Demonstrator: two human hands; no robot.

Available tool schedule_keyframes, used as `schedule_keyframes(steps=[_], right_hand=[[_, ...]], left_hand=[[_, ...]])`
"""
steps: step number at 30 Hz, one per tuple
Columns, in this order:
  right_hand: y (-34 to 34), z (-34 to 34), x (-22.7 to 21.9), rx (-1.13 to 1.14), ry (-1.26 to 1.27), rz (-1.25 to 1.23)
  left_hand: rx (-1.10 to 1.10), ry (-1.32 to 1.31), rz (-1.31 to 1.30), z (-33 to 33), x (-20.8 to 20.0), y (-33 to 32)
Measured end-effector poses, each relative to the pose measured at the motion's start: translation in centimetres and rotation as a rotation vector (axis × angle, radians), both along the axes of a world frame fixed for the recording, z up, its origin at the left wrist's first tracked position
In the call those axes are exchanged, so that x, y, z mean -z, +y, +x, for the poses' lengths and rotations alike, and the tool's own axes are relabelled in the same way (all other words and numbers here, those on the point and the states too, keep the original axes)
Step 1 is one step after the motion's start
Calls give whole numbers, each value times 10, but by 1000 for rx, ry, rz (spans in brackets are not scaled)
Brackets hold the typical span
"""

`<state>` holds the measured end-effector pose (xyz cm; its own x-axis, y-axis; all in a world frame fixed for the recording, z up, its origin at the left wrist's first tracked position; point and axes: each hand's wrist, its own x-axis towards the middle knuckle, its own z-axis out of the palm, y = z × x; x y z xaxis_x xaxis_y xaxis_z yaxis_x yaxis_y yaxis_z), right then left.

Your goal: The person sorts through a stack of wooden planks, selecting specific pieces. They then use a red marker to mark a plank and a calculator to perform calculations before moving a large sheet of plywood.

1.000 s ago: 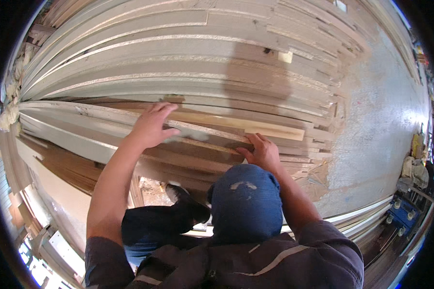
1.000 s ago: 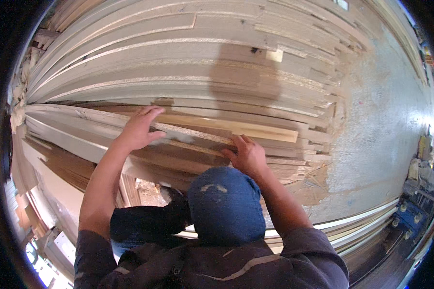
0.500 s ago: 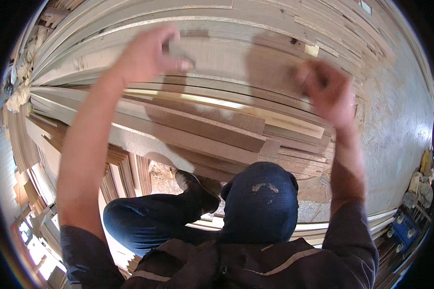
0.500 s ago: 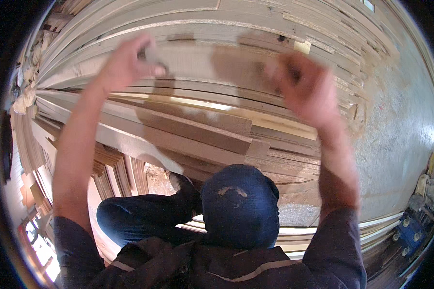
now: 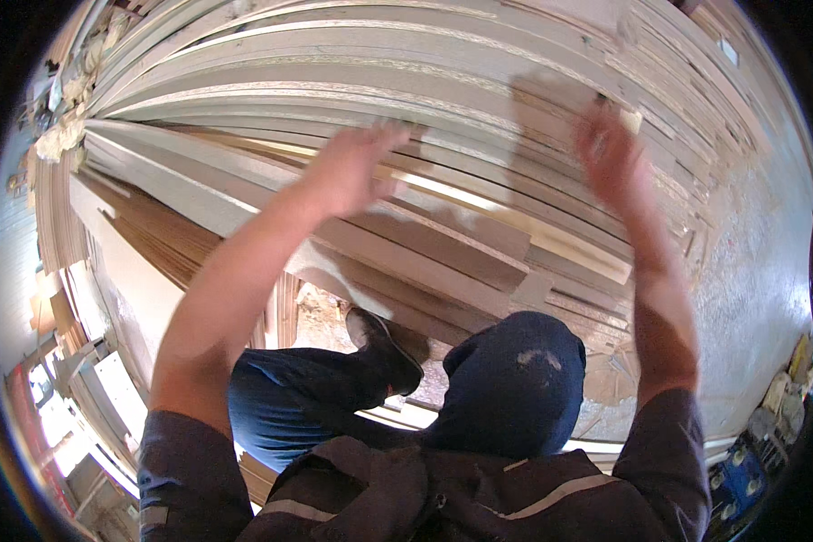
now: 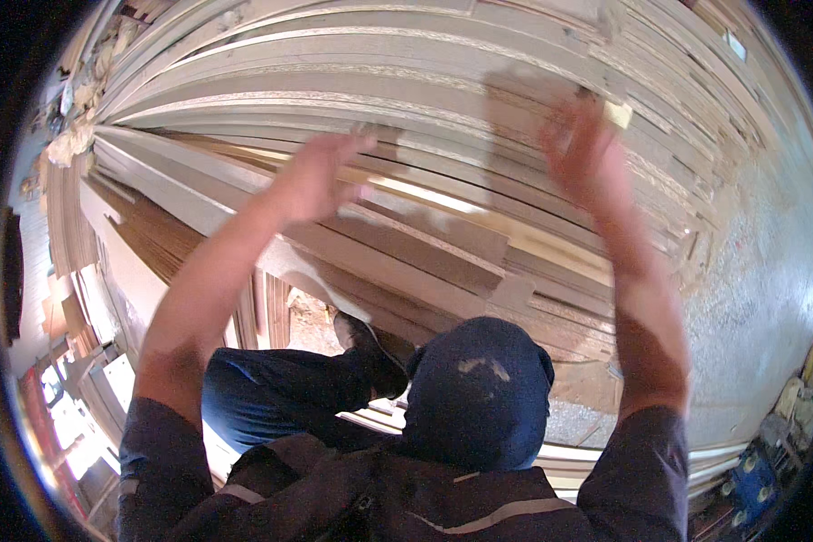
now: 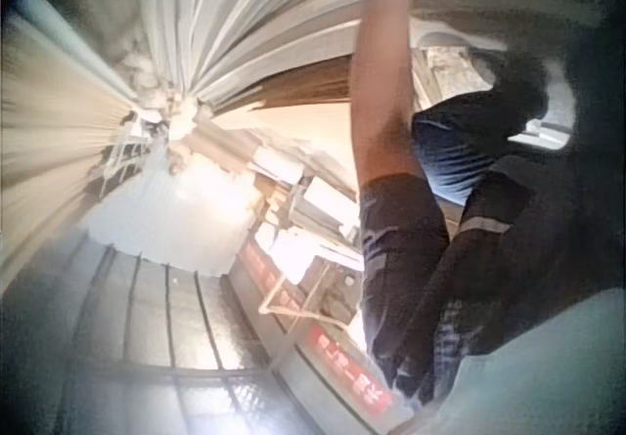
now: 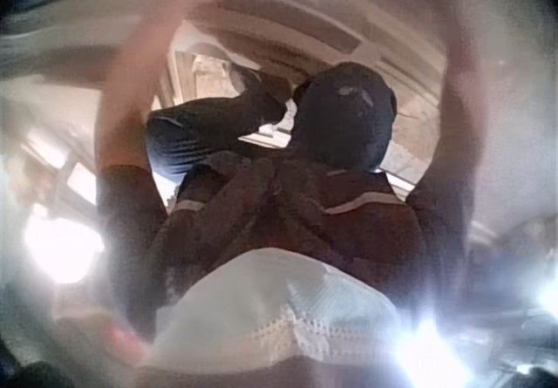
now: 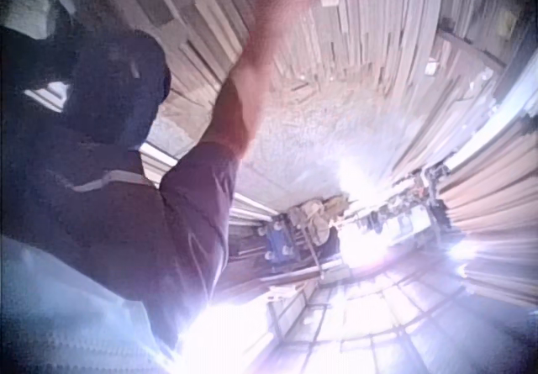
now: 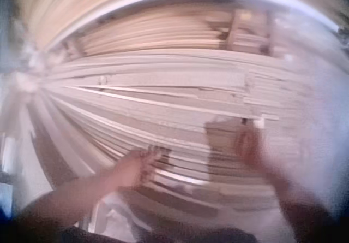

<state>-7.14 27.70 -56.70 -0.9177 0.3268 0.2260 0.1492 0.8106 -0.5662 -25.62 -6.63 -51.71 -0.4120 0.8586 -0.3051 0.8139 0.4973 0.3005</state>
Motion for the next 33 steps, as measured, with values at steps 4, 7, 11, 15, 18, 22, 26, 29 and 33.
schedule_keyframes(steps=[4,7,11,15,18,22,26,29,33], right_hand=[[-130,85,13,-187,-629,-193],[-165,77,4,-252,-760,-206],[-151,59,-4,-258,-792,-172],[-81,54,-48,-167,-801,-101],[-25,75,-105,-105,-609,-75],[19,126,-135,-105,-593,-81],[16,176,-100,-90,-623,124],[15,199,-55,-64,-524,1],[25,195,-35,-123,-339,26]], left_hand=[[24,-27,-196,18,36,-65],[50,-16,-154,14,41,-76],[-22,-4,-50,7,40,-59],[-290,360,324,3,14,-35],[-1038,443,502,-31,14,-50],[-1774,-911,1174,-64,32,-69],[-1724,-1083,1251,-55,21,-52],[-1751,-1061,1313,-34,-19,-33],[-1865,-1053,1474,-24,-35,-14]])
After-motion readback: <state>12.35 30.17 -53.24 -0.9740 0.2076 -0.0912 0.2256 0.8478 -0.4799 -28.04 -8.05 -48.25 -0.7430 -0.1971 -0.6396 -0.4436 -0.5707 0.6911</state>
